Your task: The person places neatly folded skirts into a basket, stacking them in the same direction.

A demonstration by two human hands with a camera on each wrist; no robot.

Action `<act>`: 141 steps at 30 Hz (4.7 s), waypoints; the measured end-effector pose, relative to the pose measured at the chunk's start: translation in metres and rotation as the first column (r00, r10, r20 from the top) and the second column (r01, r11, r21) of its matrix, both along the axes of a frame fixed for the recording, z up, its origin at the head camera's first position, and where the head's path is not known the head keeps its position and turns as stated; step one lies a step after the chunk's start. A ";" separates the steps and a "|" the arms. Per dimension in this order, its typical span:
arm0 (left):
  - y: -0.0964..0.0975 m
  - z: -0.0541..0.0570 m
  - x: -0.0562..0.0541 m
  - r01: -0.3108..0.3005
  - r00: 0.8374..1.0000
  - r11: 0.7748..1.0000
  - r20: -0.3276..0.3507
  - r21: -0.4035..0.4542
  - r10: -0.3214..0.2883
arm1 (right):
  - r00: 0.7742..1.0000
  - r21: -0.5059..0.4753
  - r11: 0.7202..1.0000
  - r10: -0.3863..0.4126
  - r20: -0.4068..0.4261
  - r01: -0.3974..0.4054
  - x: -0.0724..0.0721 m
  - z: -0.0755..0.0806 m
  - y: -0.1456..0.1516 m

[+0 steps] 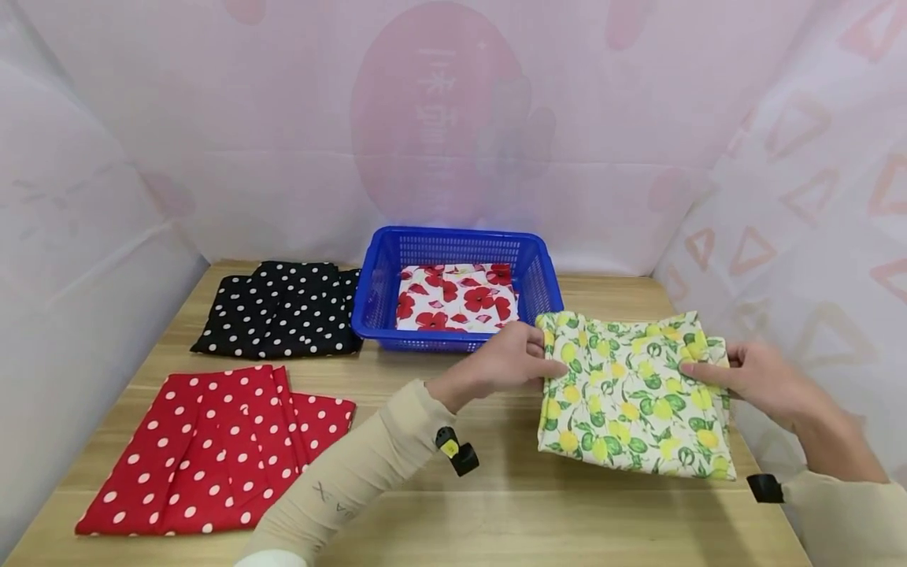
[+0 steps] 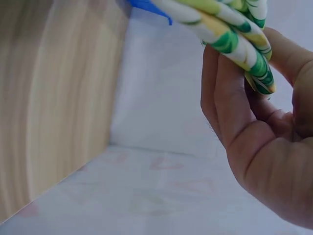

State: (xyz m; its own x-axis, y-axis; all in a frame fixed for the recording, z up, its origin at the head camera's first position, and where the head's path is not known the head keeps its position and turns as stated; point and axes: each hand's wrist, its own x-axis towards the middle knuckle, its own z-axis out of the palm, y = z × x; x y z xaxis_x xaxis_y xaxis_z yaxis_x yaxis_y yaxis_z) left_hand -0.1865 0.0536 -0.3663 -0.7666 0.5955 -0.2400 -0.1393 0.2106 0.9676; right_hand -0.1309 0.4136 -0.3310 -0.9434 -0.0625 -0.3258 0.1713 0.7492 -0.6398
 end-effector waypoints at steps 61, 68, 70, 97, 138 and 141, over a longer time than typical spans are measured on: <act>-0.155 -0.023 -0.162 -0.364 0.931 0.851 -0.178 -0.377 0.319 | 0.992 -0.085 0.993 -0.090 -0.083 0.083 -0.208 -0.050 -0.217; -0.148 -0.029 -0.160 -0.353 0.936 0.869 -0.121 -0.348 0.331 | 0.992 0.014 0.995 -0.099 -0.079 0.100 -0.213 -0.066 -0.221; -0.148 -0.028 -0.159 -0.346 0.938 0.875 -0.095 -0.338 0.334 | 0.991 0.049 0.993 -0.108 -0.073 0.112 -0.213 -0.069 -0.220; -0.240 0.039 -0.081 -0.320 0.776 0.708 -0.603 -0.630 -0.186 | 0.901 0.356 0.893 0.370 -0.227 -0.277 -0.151 -0.012 -0.180; -0.422 -0.122 0.083 -0.508 0.819 0.444 -0.574 -0.738 -0.019 | 0.866 0.460 0.873 0.348 -0.358 -0.160 -0.121 -0.108 -0.158; -0.426 -0.127 0.082 -0.500 0.826 0.433 -0.563 -0.750 -0.021 | 0.870 0.452 0.876 0.347 -0.351 -0.167 -0.122 -0.109 -0.160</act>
